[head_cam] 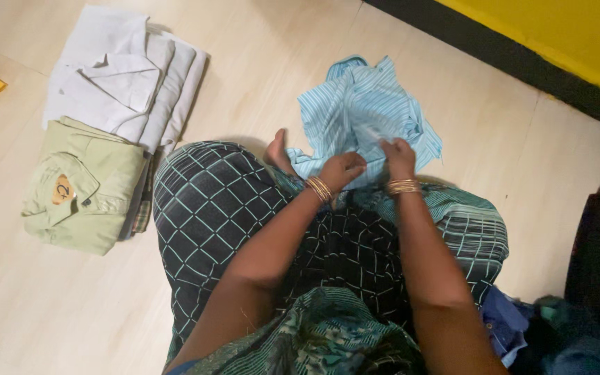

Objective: The person sits on the floor and folds a light blue striped shirt by hand. They smooth the fabric, fold the sleeves inward, and fold the body into a compact rectangle, placing it on a stack of other folded clothes.

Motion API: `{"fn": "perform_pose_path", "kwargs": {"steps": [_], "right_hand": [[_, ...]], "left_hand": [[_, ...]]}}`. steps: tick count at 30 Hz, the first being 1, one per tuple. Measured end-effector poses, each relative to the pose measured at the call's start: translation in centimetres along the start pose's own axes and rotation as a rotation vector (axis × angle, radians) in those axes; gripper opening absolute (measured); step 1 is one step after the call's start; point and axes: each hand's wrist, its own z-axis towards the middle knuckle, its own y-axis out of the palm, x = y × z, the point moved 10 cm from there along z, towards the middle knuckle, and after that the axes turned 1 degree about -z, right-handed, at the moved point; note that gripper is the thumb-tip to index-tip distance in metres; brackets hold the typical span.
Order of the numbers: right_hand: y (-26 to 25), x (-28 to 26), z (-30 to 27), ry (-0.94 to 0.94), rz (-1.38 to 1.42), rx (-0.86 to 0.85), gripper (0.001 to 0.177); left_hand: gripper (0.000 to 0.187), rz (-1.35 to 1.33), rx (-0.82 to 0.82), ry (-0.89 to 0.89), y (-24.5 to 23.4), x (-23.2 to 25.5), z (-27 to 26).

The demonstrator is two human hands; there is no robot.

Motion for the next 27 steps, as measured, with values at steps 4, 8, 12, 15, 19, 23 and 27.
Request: {"fn": "perform_pose_path", "kwargs": {"steps": [4, 8, 12, 15, 19, 23, 27], "right_hand": [[-7.1, -3.1, -1.5, 0.047, 0.472, 0.102, 0.025], [-8.8, -5.7, -3.6, -0.104, 0.495, 0.029, 0.031], [-8.8, -5.4, -4.5, -0.097, 0.237, 0.117, 0.024], [-7.2, -5.8, -4.8, -0.161, 0.006, 0.156, 0.02], [-4.1, -6.2, -5.1, -0.239, -0.283, 0.126, 0.028], [-0.4, -6.3, -6.2, -0.391, -0.557, -0.196, 0.039], [0.2, -3.6, -6.2, -0.132, -0.718, -0.299, 0.045]], "left_hand": [[0.043, 0.404, 0.272, -0.071, -3.4, -1.0, -0.9], [0.05, 0.716, 0.196, -0.337, -3.7, -3.9, -1.3], [0.047, 0.869, 0.317, -0.332, -4.9, -2.2, -1.1], [0.061, 0.861, 0.363, -0.24, -5.3, -0.3, -0.8], [0.043, 0.928, 0.179, -0.061, -3.1, 0.6, 0.0], [0.022, 1.019, 0.212, 0.283, -0.3, 2.0, -0.1], [0.034, 0.82, 0.022, 0.018, 0.7, -2.5, 1.3]]}}
